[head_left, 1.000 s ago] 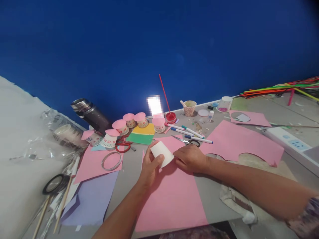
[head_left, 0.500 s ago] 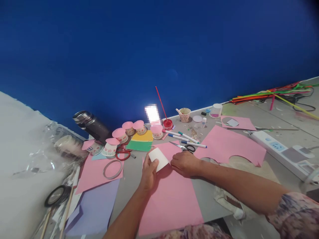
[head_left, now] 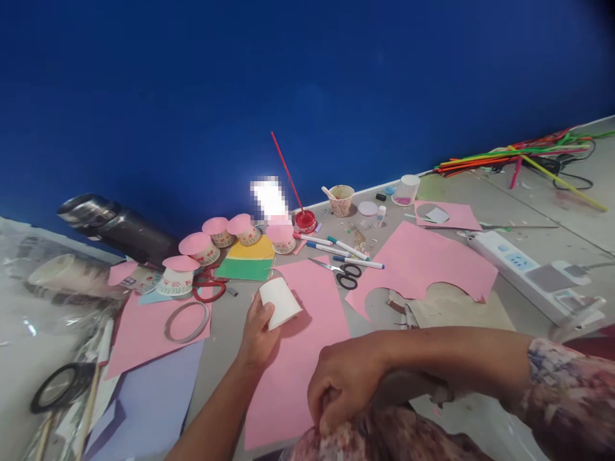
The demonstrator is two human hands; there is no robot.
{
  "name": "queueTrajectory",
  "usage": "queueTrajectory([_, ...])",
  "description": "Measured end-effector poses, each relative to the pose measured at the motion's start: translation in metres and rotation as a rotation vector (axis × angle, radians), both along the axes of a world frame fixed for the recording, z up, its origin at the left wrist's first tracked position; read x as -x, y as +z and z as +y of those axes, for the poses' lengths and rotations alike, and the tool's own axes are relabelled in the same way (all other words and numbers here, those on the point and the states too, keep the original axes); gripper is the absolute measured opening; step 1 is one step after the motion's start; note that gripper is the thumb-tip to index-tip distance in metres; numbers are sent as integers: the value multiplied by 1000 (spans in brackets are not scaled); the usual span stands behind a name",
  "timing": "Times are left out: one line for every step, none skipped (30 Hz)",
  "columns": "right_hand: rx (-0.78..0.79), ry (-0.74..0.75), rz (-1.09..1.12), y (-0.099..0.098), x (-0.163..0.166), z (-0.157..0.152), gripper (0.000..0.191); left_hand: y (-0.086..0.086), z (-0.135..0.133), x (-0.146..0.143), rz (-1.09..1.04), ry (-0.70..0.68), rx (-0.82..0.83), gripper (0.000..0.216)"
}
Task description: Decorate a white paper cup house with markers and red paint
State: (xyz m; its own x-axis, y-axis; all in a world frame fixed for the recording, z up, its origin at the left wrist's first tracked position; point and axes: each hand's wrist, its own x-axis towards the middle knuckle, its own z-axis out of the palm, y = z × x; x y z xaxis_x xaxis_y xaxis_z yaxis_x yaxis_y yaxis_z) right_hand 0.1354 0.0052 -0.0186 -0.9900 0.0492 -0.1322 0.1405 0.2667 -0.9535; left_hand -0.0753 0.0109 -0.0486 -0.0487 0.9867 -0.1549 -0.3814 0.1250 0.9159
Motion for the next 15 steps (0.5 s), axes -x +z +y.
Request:
queueTrajectory([-6,38,-67,4,1,0,8,2,0,0,-9,1,10,61])
queueTrajectory([-34,51,-121,7,2,1,5,3,1,-1,-16,6,15,61])
queueTrajectory([-60,49,-164,10,3,1,5,5,2,-1,-21,10,18,62])
queueTrajectory([-62,42,-202,12,4,2,7,6,3,-3,-26,12,19,62])
queueTrajectory([-34,32,-240,14,3,3,10,8,4,-4,-30,14,21,62])
queueTrajectory([22,24,-277,15,2,4,12,9,6,-5,-33,18,23,63])
queueTrajectory([96,18,-315,16,1,4,14,10,8,-7,-36,24,26,63])
queueTrajectory([174,7,-355,17,-1,5,15,10,9,-8,-39,28,29,63])
queueTrajectory([242,-12,-386,17,-3,6,16,10,10,-10,-40,33,31,64])
queueTrajectory([291,-39,-403,17,-5,7,17,10,11,-11,-39,34,31,65])
queueTrajectory([328,-64,-413,17,-7,9,18,9,12,-13,-34,31,31,66])
queueTrajectory([356,-82,-419,16,-9,10,19,8,12,-14,-27,26,28,67])
queueTrajectory([376,-94,-418,15,-10,11,19,6,11,-15,-17,19,23,68])
queueTrajectory([383,-100,-409,14,-10,13,19,4,10,-16,-5,11,15,68])
queueTrajectory([374,-104,-391,12,-10,13,18,2,8,-16,9,6,4,68])
